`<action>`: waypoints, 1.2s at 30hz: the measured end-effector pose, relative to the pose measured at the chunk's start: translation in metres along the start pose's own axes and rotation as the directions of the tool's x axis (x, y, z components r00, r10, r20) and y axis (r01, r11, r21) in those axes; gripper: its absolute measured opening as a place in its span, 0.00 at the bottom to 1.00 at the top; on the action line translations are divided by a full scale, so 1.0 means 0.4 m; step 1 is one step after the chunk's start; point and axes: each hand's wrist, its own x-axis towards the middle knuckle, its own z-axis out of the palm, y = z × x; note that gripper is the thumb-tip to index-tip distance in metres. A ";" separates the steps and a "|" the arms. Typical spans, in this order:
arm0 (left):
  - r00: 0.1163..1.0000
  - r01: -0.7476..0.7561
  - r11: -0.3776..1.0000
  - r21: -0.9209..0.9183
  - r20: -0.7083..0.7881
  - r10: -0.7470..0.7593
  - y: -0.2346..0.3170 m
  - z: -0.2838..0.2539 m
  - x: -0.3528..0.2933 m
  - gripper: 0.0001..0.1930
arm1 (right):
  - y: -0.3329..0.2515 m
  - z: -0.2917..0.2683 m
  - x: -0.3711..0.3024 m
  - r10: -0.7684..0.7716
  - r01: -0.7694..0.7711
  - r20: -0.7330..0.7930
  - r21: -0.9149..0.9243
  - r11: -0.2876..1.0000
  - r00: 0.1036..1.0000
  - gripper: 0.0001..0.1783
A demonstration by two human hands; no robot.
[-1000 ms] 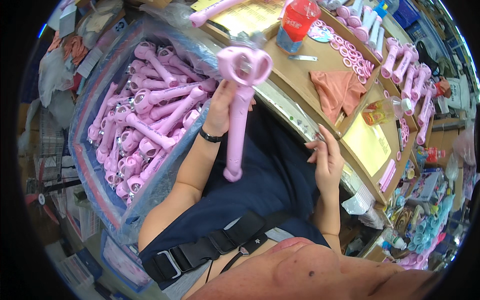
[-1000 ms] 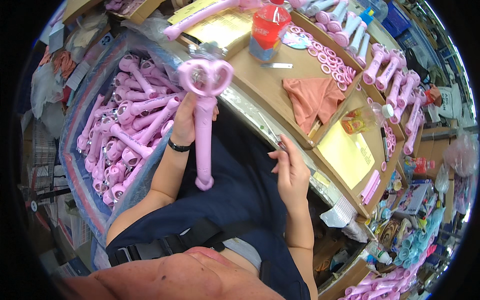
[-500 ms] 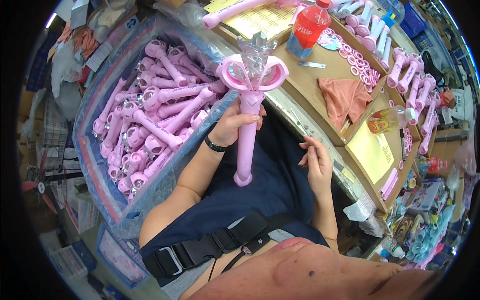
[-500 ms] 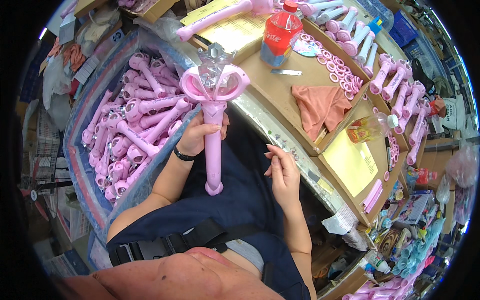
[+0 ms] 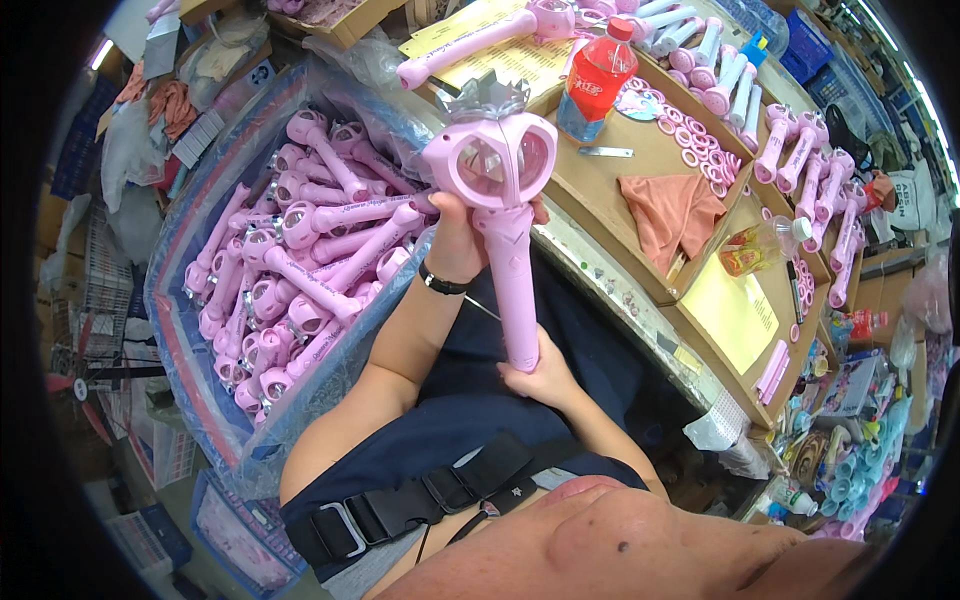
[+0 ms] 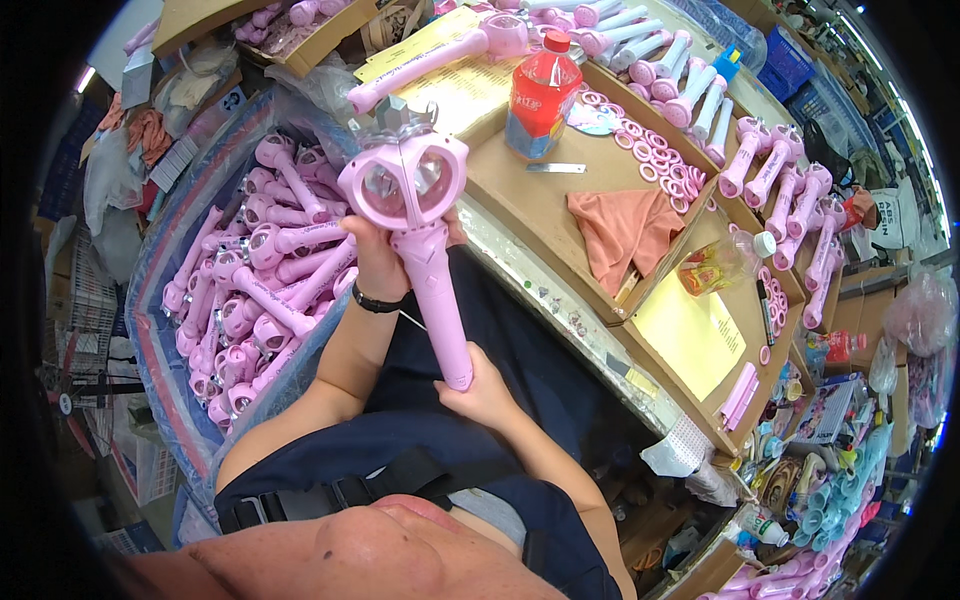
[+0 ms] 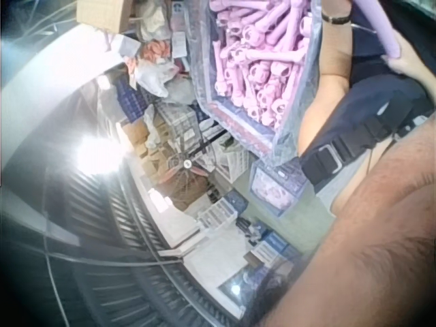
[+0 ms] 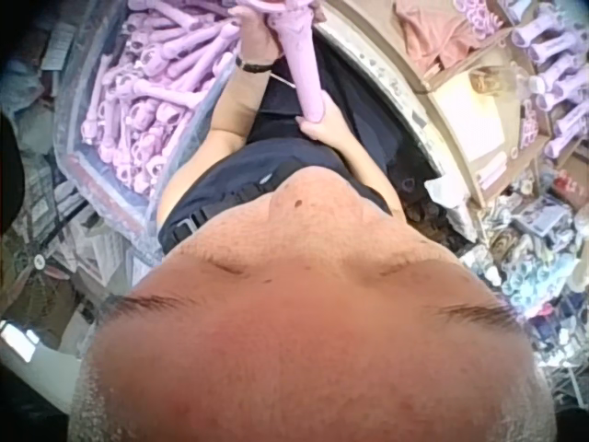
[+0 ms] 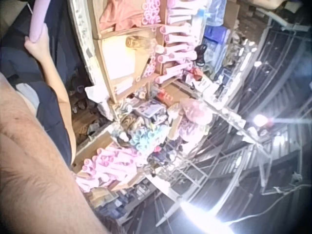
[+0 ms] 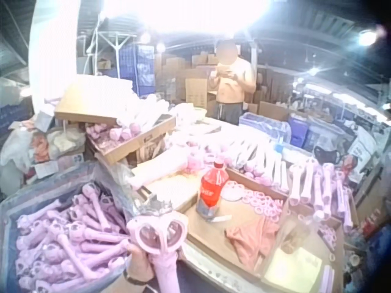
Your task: The person assembles pink light sticks by attaching a silver crown to the top, wiping the surface with a cloth, and using a small tool to adjust or clean parts. Finished units are placed into a bin.
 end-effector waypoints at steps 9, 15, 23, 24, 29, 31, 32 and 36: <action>0.922 0.378 0.917 -0.129 -0.035 -0.385 -0.085 0.031 -0.081 0.17 | -0.011 -0.023 -0.010 -0.019 -0.025 -0.212 -0.203 0.979 0.977 0.25; 0.937 0.347 0.928 -0.136 0.020 -0.348 -0.084 0.028 -0.075 0.20 | -0.005 -0.026 -0.030 0.004 -0.039 -0.206 -0.163 0.986 0.979 0.25; 0.987 0.123 0.890 -0.439 -0.040 -0.156 -0.077 0.010 -0.028 0.53 | -0.021 -0.073 -0.062 0.080 -0.103 0.138 0.164 0.981 0.987 0.29; 0.988 0.147 0.823 -0.549 0.047 -0.145 -0.081 0.015 -0.025 0.54 | -0.025 -0.081 -0.064 0.115 -0.183 0.214 0.328 0.927 0.970 0.29; 0.889 -0.009 0.998 0.061 -0.457 0.036 -0.079 0.014 -0.010 0.28 | -0.053 -0.092 -0.077 -0.198 0.018 -0.308 -0.501 0.865 0.931 0.29; 0.882 -0.131 0.920 0.368 -0.381 0.278 -0.070 0.005 -0.009 0.31 | -0.064 -0.093 -0.080 -0.202 -0.075 -0.395 -0.583 0.809 0.896 0.31; 0.899 -0.131 0.872 0.472 -0.315 0.305 -0.065 0.001 -0.010 0.32 | -0.069 -0.094 -0.082 -0.199 -0.129 -0.433 -0.619 0.775 0.879 0.30; 0.898 -0.030 0.857 0.514 -0.363 0.249 -0.059 -0.003 -0.005 0.33 | -0.075 -0.091 -0.087 -0.187 -0.137 -0.409 -0.643 0.753 0.893 0.30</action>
